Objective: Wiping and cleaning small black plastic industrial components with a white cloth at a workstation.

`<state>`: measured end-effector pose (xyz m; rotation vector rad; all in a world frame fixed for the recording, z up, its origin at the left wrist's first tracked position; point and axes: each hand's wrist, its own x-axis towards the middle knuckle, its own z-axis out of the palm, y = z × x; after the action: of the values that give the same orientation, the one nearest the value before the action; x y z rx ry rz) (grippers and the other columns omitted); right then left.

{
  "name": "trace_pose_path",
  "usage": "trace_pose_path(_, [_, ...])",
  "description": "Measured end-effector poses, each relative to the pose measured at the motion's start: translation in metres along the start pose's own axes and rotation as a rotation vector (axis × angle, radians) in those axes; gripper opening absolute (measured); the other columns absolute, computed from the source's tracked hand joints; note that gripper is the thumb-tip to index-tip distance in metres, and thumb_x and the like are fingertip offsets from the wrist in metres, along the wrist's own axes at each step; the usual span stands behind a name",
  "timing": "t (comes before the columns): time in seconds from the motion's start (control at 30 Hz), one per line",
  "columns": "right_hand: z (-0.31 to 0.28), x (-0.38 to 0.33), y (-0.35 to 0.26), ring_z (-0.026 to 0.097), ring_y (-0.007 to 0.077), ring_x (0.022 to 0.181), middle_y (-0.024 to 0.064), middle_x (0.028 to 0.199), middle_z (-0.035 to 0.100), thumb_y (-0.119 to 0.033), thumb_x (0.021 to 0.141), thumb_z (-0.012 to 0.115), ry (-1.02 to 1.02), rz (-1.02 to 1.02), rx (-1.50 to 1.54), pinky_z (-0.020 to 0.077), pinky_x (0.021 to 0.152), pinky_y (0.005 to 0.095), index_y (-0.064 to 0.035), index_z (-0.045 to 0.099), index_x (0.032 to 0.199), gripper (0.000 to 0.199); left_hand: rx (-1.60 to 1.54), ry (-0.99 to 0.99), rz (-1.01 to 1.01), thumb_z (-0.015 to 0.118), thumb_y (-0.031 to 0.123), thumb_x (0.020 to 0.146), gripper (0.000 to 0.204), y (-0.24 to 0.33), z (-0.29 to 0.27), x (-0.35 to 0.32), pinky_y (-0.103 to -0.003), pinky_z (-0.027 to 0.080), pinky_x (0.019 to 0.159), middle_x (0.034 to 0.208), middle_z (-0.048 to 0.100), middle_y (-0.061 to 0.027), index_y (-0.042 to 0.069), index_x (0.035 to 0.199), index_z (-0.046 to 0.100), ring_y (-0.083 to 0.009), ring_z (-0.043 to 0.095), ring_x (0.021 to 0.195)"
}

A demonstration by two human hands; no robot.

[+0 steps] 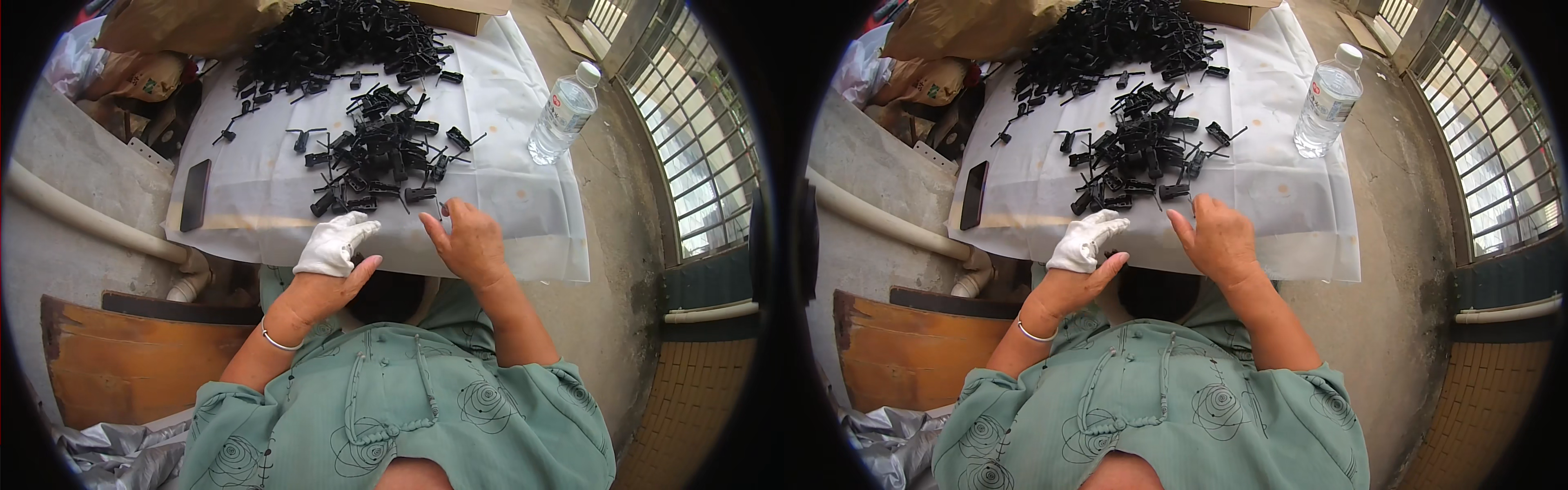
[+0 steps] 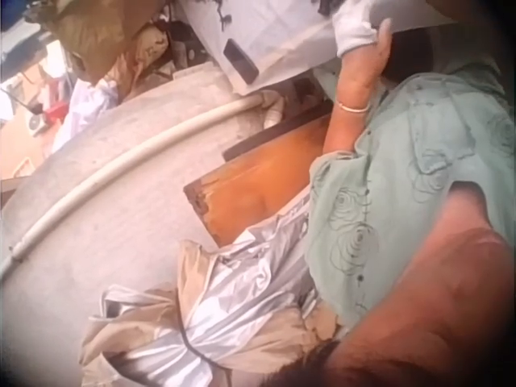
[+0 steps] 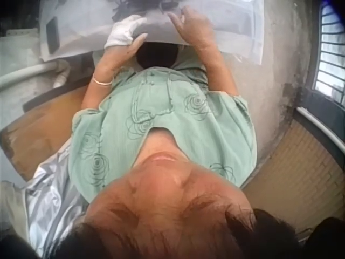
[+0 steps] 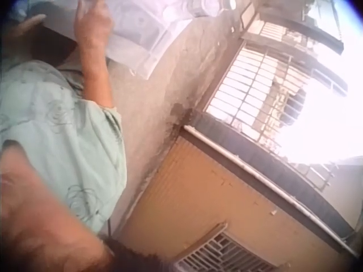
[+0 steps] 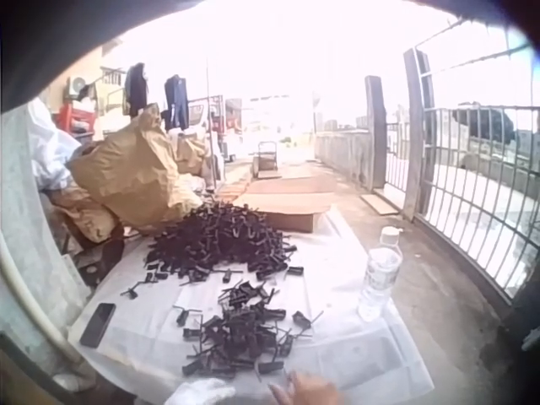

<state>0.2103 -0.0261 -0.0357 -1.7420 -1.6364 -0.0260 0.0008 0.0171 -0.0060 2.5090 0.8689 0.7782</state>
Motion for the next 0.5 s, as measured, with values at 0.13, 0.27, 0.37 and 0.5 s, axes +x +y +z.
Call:
trace_pose_path(0.13, [0.019,0.000,0.018,0.042,0.0240,0.047,0.0113,0.058,0.050,-0.015,0.081,0.060,-0.008,-0.004,-0.145,0.0373,0.048,0.0331,-0.0012,0.050,0.064,0.024,-0.271,0.033,-0.169,0.062,0.008,0.077,0.020,0.001,0.015,0.006,-0.033,0.047,0.078,0.100,0.059,-0.0159,0.002,0.096,0.061,-0.0298,0.058,0.088])
trace_pose_path(0.27, [0.004,-0.006,-0.007,0.040,0.0194,0.045,0.0092,0.061,0.052,-0.014,0.078,0.063,-0.226,0.291,0.548,0.0349,0.045,0.0294,-0.0016,0.051,0.067,0.020,-0.672,0.226,-0.251,0.060,0.005,0.082,0.029,0.002,0.034,0.003,-0.024,0.046,0.067,0.100,0.056,-0.0077,0.000,0.109,0.050,-0.0119,0.054,0.072])
trace_pose_path(0.37, [0.004,-0.015,-0.033,0.041,0.0172,0.045,0.0087,0.061,0.052,-0.014,0.076,0.065,-0.480,0.358,0.931,0.0345,0.044,0.0281,-0.0016,0.052,0.068,0.021,-0.730,0.195,-0.229,0.057,0.005,0.085,0.029,0.000,0.037,0.003,-0.022,0.045,0.065,0.100,0.053,-0.0044,0.001,0.112,0.045,-0.0086,0.050,0.072])
trace_pose_path(0.5, [0.002,-0.011,-0.043,0.045,0.0182,0.046,0.0082,0.060,0.051,-0.014,0.075,0.069,-0.116,-0.249,0.550,0.0371,0.044,0.0299,-0.0026,0.052,0.069,0.021,-0.841,0.160,-0.291,0.049,0.006,0.090,0.025,0.002,0.030,0.001,-0.020,0.043,0.057,0.094,0.053,-0.0028,0.001,0.114,0.045,-0.0059,0.049,0.070])
